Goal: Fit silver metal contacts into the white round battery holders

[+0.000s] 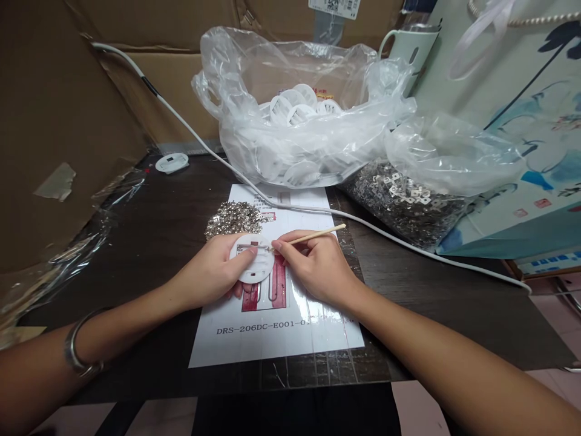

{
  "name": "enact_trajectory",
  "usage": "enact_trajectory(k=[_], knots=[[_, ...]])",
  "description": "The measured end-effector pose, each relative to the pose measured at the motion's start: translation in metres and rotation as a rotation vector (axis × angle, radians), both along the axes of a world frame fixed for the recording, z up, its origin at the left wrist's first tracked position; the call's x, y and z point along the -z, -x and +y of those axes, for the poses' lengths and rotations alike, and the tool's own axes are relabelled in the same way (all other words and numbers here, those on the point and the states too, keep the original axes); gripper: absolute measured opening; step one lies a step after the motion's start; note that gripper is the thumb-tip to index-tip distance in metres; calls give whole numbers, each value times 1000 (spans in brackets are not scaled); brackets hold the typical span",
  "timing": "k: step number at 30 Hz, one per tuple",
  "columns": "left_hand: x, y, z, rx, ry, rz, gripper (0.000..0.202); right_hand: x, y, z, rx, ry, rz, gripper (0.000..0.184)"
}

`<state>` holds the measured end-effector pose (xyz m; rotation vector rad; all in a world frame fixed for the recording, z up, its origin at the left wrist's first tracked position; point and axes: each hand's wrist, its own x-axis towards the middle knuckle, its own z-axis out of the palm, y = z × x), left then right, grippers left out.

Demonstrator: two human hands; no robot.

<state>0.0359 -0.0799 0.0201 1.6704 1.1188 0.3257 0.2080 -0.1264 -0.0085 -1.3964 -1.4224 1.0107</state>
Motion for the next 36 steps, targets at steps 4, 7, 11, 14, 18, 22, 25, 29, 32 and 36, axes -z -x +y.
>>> enact_trajectory(k=[4, 7, 11, 14, 18, 22, 25, 29, 32, 36], knots=[[-1, 0, 3, 11, 50, -40, 14, 0, -1, 0, -26, 10, -40, 23], [-1, -1, 5, 23, 78, -51, 13, -1, -1, -1, -47, -8, -79, 23], [-1, 0, 5, 49, 72, -54, 13, -1, 0, -1, -63, -32, -103, 21], [0, 0, 5, 49, 71, -45, 14, -2, 1, 0, -69, -45, -104, 20], [0, 1, 5, 46, 58, 13, 15, -3, 0, 0, -60, -7, -65, 19], [1, 2, 4, 53, 1, 37, 19, -3, -1, -2, -43, 44, -21, 20], [2, 3, 3, 57, 0, 30, 19, -2, -1, -2, -37, 49, -10, 21], [2, 3, 3, 50, 8, 19, 19, -1, -1, -1, -45, 40, -3, 20], [3, 2, 3, 43, 19, 26, 18, -1, 0, -1, -45, 41, -12, 19], [4, 3, 4, 44, 21, 31, 16, 0, -1, -1, -47, 37, -23, 20]])
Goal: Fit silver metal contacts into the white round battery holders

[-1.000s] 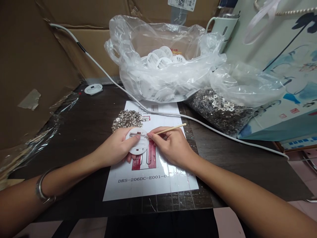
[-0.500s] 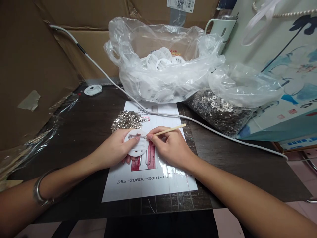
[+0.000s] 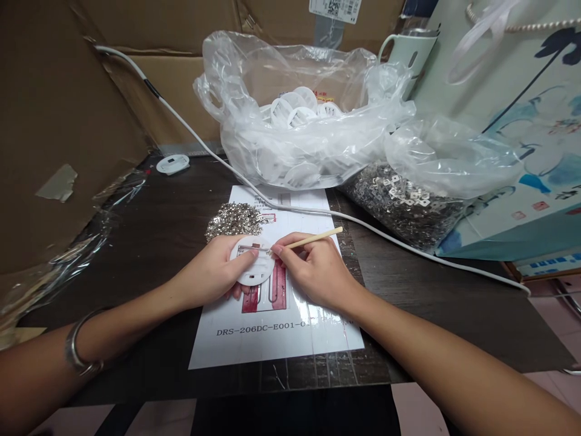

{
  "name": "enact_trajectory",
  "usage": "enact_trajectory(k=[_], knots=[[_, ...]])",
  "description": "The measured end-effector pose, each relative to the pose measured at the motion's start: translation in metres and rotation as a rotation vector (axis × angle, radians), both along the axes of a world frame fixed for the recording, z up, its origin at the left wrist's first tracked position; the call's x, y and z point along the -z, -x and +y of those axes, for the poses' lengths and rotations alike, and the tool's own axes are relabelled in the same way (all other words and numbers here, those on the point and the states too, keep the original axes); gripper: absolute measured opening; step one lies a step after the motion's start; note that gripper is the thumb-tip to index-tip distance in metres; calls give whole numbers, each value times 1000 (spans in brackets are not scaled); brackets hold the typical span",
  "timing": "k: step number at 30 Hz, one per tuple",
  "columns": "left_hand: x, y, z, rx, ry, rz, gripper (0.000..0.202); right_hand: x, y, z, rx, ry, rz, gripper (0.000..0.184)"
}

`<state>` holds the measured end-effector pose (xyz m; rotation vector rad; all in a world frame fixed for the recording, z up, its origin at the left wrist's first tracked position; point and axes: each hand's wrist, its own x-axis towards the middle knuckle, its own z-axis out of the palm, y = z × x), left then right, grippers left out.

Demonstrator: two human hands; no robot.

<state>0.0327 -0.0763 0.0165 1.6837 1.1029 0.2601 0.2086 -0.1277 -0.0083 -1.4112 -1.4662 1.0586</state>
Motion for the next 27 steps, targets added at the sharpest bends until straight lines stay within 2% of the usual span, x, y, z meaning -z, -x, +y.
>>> enact_trajectory(k=[13, 27], knots=[[-3, -3, 0, -10, 57, -44, 16, -4, 0, -1, -19, 12, -98, 19], [-5, -3, 1, -19, 86, -58, 15, -4, 4, -3, -29, -139, -213, 18]])
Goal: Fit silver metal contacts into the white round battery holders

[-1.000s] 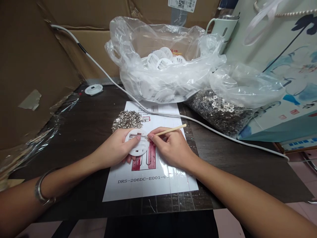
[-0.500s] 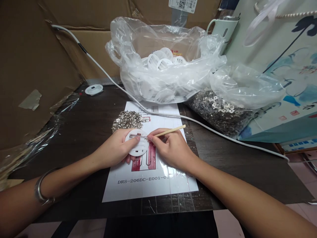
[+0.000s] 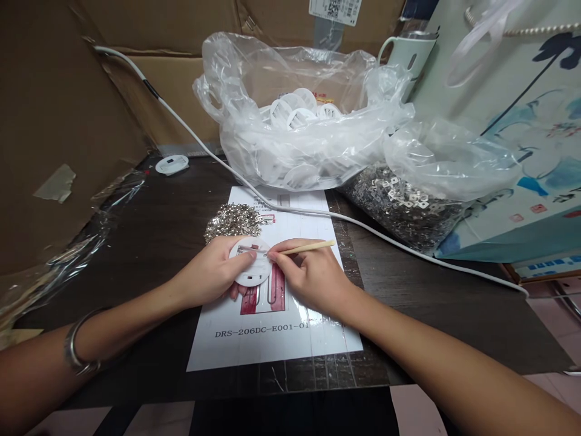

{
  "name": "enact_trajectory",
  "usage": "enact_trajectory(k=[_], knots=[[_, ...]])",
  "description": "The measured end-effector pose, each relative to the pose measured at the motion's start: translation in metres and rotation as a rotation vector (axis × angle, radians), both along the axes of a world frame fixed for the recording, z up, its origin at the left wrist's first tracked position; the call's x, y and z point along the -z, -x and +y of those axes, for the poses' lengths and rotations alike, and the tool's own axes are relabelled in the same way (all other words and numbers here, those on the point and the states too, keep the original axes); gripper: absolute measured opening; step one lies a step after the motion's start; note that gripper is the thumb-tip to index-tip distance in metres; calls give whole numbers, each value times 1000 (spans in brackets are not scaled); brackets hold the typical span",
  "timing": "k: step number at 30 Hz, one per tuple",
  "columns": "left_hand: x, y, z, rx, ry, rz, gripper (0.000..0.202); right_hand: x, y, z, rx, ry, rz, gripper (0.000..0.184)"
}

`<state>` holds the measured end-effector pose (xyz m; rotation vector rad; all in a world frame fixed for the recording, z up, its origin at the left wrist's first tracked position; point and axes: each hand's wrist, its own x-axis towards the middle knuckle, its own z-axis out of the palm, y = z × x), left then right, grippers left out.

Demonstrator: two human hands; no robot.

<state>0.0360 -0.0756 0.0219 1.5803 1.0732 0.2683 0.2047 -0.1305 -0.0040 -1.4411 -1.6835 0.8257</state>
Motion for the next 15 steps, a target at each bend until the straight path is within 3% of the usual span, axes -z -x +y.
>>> enact_trajectory(k=[11, 15], knots=[[3, 1, 1, 8, 4, 9, 15, 0, -2, 0, -20, -13, -21, 17], [4, 1, 0, -4, -28, 42, 16, 0, -3, -2, -8, 50, 38, 18]])
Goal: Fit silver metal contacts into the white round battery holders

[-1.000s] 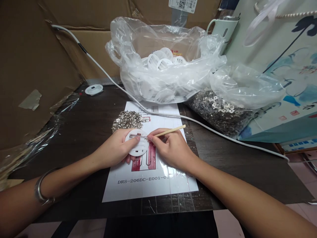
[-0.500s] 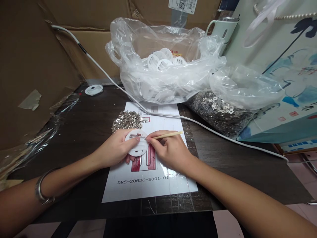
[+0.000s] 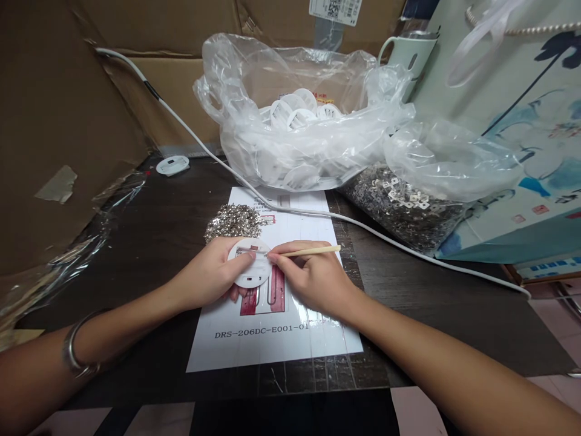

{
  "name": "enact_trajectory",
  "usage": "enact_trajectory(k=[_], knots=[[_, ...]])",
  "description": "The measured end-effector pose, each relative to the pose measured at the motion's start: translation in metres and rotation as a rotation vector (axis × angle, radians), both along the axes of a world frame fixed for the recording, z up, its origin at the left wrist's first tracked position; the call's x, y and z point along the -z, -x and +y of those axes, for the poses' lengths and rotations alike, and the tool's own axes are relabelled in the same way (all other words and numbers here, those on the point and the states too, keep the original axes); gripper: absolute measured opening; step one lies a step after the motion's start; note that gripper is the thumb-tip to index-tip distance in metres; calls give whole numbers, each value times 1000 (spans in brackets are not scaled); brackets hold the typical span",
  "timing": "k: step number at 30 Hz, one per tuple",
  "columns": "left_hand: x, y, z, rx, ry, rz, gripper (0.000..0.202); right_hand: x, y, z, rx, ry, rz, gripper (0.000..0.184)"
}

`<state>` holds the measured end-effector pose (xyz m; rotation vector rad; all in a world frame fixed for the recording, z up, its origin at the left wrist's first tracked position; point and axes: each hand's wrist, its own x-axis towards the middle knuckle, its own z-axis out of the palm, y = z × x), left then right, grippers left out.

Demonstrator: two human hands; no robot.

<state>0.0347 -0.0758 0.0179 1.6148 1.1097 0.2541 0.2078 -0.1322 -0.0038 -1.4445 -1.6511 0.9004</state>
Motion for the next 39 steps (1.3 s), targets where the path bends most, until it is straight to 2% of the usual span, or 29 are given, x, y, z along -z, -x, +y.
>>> enact_trajectory(k=[5, 20, 28, 39], knots=[[0, 1, -1, 7, -32, 26, 18, 3, -1, -2, 54, 82, 29, 23], [1, 0, 1, 6, 12, 2, 15, 2, 2, 1, 30, 17, -11, 20], [-3, 2, -1, 4, -9, 25, 16, 1, 0, -1, 47, 92, 87, 19], [-4, -3, 0, -3, 22, 13, 15, 2, 2, 2, 6, 7, -8, 17]])
